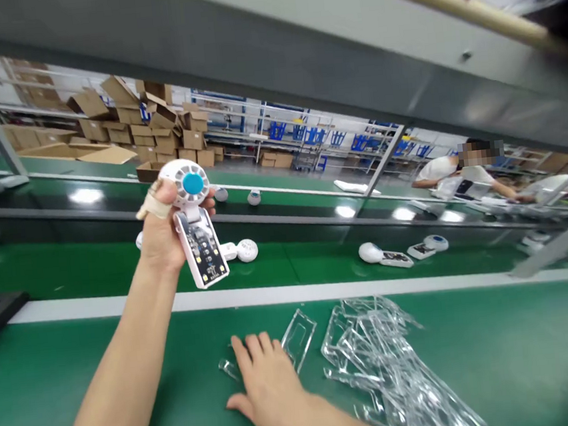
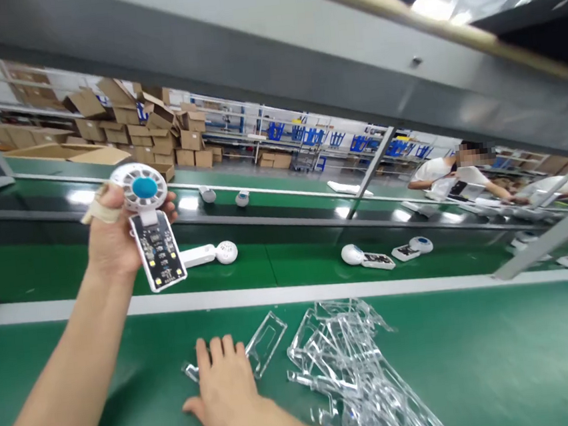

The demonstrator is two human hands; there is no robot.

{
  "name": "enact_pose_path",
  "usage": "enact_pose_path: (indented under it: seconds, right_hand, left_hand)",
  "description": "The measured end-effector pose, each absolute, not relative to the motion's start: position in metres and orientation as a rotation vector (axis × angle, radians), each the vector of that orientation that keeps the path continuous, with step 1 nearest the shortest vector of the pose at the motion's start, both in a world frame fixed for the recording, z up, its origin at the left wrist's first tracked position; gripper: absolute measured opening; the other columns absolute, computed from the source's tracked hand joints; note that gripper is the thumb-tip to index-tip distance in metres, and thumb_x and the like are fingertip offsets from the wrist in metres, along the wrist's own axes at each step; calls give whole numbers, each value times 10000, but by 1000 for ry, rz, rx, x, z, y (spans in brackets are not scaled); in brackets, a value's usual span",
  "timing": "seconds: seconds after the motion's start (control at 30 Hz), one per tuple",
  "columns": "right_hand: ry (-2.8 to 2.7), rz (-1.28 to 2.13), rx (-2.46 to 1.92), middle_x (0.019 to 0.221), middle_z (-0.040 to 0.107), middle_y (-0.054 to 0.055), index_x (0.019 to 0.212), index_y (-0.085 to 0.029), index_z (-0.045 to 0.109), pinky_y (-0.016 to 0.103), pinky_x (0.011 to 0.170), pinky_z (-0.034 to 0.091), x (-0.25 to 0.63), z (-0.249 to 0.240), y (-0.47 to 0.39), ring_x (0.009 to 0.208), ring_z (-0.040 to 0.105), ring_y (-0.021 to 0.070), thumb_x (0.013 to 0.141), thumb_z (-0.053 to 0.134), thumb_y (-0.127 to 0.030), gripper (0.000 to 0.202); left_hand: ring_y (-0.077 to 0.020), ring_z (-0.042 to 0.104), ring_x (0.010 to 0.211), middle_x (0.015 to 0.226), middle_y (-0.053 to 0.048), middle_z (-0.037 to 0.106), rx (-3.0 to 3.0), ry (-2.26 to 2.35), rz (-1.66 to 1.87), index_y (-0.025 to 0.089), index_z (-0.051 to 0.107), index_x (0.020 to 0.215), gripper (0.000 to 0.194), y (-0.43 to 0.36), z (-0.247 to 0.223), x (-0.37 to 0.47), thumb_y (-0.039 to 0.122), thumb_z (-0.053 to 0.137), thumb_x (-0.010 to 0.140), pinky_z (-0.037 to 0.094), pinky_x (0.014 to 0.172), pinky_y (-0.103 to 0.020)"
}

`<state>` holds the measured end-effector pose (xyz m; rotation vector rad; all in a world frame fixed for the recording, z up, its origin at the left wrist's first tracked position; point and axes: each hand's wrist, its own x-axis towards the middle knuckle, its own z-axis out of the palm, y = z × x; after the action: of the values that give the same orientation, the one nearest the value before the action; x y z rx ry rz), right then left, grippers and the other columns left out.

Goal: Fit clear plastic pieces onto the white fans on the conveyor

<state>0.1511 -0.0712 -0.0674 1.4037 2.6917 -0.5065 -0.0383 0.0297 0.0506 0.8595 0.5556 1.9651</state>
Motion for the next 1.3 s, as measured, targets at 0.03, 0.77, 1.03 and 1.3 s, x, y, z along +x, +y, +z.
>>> enact_pose_path:
  seconds: [0.03,0.77,1.03,1.3]
  right_hand:
    - [2697,-495,1390,1307,523,256,1433,-71,378,627,1028,363,148,-74,-70,1245,460,422,829,664,-358,728]
    - [3173,-877,1966,1224,513,123,1532,-301,54,423,861,510,119,2,-14,1069,561,270,956,380,-373,665]
    - [3166,-376,1968,1036,559,72,1451,-375,342,421,810,487,152,18,-2,997,573,276,912,530,-300,576]
    - [3215,-1187,2651,717,600,17,778,-198,571,282,648,420,156,-3,40,674,560,163,971,252,-432,440]
  left_hand:
    - [-200,667,673,778,-89,706,862,577,1972,130,635,932,434,30,50,-38,438,720,639,556,631,-310]
    - [-321,671,946,1023,-54,695,902,786,1775,288,654,985,469,18,32,14,529,703,586,566,737,-418]
    - [-342,590,1100,1102,-138,683,1071,995,1480,164,670,1051,638,19,21,17,560,788,566,505,848,-402]
    - [-277,616,1025,1057,-96,685,1312,1087,1726,173,681,997,461,13,0,33,457,778,647,480,917,-376]
